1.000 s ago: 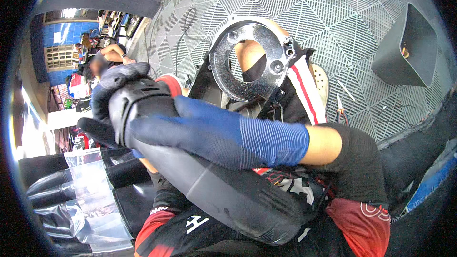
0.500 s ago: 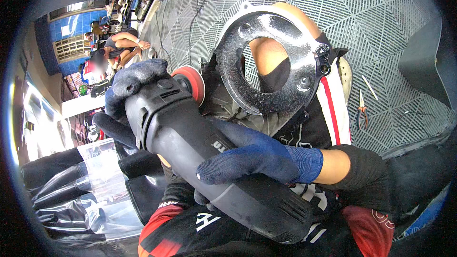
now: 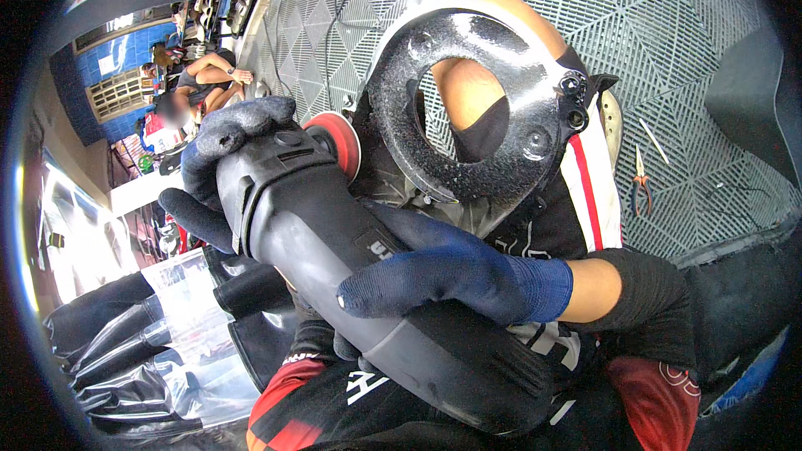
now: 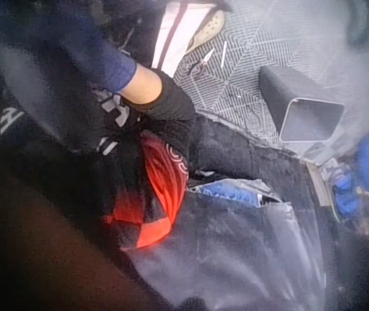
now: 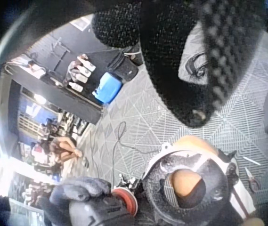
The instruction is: The person uses an angle grinder with a flap disc to smooth the surface of a black metal part. They hold the part with one hand and operate the tool with the other, moving the grinder across the surface to remove material.
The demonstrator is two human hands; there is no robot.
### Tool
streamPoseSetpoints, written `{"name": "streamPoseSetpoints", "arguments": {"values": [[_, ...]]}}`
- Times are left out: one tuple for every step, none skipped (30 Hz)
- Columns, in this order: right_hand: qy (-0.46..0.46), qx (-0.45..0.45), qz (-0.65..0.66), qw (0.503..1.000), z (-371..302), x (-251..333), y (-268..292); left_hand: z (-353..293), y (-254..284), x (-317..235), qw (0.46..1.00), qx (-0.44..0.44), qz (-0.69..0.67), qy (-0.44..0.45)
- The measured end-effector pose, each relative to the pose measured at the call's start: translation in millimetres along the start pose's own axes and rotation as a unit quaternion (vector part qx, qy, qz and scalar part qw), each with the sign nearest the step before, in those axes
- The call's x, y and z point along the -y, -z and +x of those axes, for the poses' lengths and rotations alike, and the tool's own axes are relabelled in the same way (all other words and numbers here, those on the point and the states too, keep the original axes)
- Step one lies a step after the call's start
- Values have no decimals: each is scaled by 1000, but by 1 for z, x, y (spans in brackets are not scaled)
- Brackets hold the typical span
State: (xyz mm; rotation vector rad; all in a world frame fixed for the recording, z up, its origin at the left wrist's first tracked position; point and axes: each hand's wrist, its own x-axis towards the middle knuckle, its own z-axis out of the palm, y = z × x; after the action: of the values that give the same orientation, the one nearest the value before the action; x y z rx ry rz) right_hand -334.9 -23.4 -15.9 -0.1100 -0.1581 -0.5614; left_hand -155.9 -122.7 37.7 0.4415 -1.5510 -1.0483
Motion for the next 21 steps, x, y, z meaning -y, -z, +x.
{"name": "streamPoseSetpoints", "arguments": {"values": [[11, 1, -10, 1000, 0, 0, -2, 0, 0, 2, 1000, 0, -20, -5], [22, 3, -19, 1000, 0, 0, -3, 1, 1, 6, 999, 0, -40, -11], [42, 5, -28, 999, 0, 1, -6, 0, 1, 8, 998, 0, -60, -16], [45, 6, -25, 999, 0, 2, -6, 0, 3, 9, 998, 2, -56, -10], [48, 6, -21, 999, -1, 3, -7, 1, 5, 8, 999, 5, -53, -4], [31, 4, -7, 999, -2, 5, -7, 1, 6, 8, 999, 7, -50, 2], [25, -2, -1, 1000, -2, 5, -7, 2, 5, 8, 999, 11, -46, 4], [20, -7, 4, 1000, -2, 5, -7, 4, 5, 7, 999, 14, -43, 7], [25, -18, 1, 1000, -1, 4, -7, 5, 4, 7, 999, 18, -39, 9], [29, -30, -3, 999, -1, 4, -8, 4, 4, 8, 999, 15, -46, 11], [31, -39, -9, 999, -1, 4, -10, 4, 5, 9, 998, 12, -52, 12], [33, -47, -15, 998, -1, 6, -12, 3, 5, 9, 998, 9, -58, 14], [34, -48, -11, 998, -2, 7, -12, 3, 4, 9, 998, 11, -50, 20], [34, -49, -5, 998, -3, 7, -11, 3, 3, 7, 999, 13, -42, 27], [30, -42, 11, 999, -4, 6, -9, 3, 2, 7, 999, 16, -34, 34], [26, -42, 15, 999, -5, 6, -10, 3, 2, 6, 998, 12, -49, 33], [23, -42, 19, 999, -6, 6, -11, 3, 1, 7, 997, 9, -63, 33], [24, -51, 11, 998, -6, 8, -16, 2, 1, 7, 996, 6, -78, 33], [25, -55, 9, 998, -7, 9, -16, 3, 0, 7, 996, 4, -75, 39], [25, -59, 6, 998, -8, 9, -16, 4, 0, 6, 996, 2, -73, 46], [21, -56, 11, 998, -7, 7, -12, 5, -1, 6, 996, 1, -71, 53]]}}
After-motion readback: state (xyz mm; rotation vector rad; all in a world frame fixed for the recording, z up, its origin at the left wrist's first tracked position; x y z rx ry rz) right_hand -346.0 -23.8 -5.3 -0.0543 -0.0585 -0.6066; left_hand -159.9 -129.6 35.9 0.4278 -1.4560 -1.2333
